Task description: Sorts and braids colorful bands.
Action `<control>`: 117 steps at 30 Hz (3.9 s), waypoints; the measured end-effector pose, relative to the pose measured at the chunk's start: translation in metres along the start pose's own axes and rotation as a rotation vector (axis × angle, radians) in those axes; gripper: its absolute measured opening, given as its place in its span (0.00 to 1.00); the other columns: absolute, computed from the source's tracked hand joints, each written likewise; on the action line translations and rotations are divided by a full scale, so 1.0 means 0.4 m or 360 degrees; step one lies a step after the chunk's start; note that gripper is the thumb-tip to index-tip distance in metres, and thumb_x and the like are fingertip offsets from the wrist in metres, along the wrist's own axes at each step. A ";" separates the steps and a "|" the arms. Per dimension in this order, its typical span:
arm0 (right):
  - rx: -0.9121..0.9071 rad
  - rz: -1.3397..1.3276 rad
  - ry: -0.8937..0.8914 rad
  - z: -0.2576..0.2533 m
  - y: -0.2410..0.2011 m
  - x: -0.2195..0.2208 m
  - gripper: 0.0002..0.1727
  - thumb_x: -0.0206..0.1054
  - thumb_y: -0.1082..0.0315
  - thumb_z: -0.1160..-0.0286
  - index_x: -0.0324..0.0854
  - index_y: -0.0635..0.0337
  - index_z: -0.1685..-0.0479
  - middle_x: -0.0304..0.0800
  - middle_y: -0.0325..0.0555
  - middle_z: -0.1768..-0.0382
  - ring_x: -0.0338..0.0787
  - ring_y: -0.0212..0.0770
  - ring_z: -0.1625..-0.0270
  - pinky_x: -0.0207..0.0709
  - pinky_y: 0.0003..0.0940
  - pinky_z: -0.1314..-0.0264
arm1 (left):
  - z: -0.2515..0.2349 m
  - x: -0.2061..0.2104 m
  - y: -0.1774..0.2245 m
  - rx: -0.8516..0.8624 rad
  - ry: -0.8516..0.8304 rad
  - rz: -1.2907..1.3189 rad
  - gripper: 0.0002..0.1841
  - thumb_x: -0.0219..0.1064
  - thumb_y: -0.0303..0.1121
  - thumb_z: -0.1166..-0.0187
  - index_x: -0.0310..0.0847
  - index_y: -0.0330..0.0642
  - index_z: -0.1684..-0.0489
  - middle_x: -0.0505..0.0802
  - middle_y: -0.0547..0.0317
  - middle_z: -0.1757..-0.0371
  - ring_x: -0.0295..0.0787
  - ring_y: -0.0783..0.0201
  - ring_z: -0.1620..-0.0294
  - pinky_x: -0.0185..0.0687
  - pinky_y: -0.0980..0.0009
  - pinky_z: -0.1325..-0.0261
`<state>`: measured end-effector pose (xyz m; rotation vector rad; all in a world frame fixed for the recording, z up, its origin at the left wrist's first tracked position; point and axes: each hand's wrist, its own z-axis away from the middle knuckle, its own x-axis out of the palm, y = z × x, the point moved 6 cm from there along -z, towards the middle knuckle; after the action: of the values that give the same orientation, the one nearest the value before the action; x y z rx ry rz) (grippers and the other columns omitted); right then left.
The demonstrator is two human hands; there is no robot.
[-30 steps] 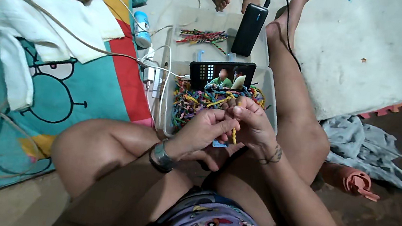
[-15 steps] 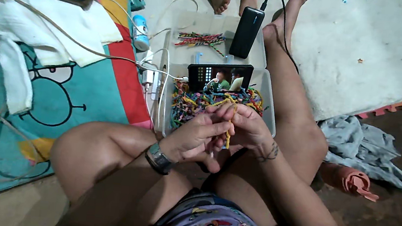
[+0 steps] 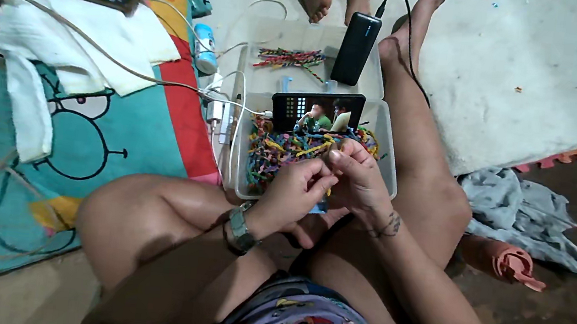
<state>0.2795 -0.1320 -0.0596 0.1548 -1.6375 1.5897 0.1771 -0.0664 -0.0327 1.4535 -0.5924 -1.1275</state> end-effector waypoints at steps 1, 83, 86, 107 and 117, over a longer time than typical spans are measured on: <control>-0.0041 0.0039 0.0036 -0.001 0.001 -0.003 0.13 0.68 0.73 0.26 0.78 0.44 0.76 0.82 0.31 0.75 0.81 0.24 0.74 0.79 0.21 0.67 | 0.000 -0.001 0.003 0.0107 0.0069 -0.0148 0.09 0.65 0.32 0.17 0.84 0.35 0.65 0.86 0.61 0.69 0.79 0.77 0.73 0.78 0.82 0.66; -0.0720 0.0728 0.0300 -0.015 -0.135 -0.110 0.09 0.56 0.61 0.10 0.78 0.50 0.43 0.85 0.29 0.49 0.86 0.25 0.49 0.81 0.27 0.39 | -0.166 -0.312 0.076 0.0253 0.0619 -0.0933 0.33 0.62 0.40 0.13 0.60 0.30 0.13 0.69 0.26 0.17 0.69 0.35 0.18 0.67 0.43 0.19; -0.0729 0.0809 0.0288 -0.016 -0.131 -0.117 0.10 0.55 0.61 0.10 0.79 0.52 0.44 0.84 0.30 0.52 0.85 0.24 0.51 0.81 0.26 0.42 | -0.132 -0.219 0.061 0.0461 0.0439 -0.1071 0.15 0.64 0.31 0.17 0.85 0.32 0.40 0.86 0.32 0.37 0.84 0.37 0.36 0.78 0.43 0.33; -0.0963 0.1911 -0.0253 -0.002 -0.129 -0.040 0.13 0.58 0.75 0.22 0.89 0.65 0.52 0.89 0.48 0.55 0.88 0.34 0.52 0.83 0.31 0.45 | -0.062 -0.149 0.015 0.0241 0.0065 -0.0985 0.06 0.65 0.27 0.17 0.88 0.37 0.53 0.92 0.49 0.57 0.90 0.53 0.58 0.86 0.51 0.51; -0.0934 0.2733 -0.0395 -0.001 -0.042 0.028 0.10 0.69 0.64 0.28 0.94 0.51 0.54 0.90 0.47 0.57 0.88 0.54 0.51 0.73 0.62 0.47 | -0.017 -0.178 -0.011 -0.0081 0.0176 -0.0538 0.05 0.66 0.30 0.16 0.84 0.41 0.51 0.89 0.59 0.64 0.83 0.73 0.73 0.80 0.75 0.68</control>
<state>0.2824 -0.1299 -0.0396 -1.8587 -2.4868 2.0002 0.1527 -0.0013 -0.0156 1.5986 -0.2426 -1.3019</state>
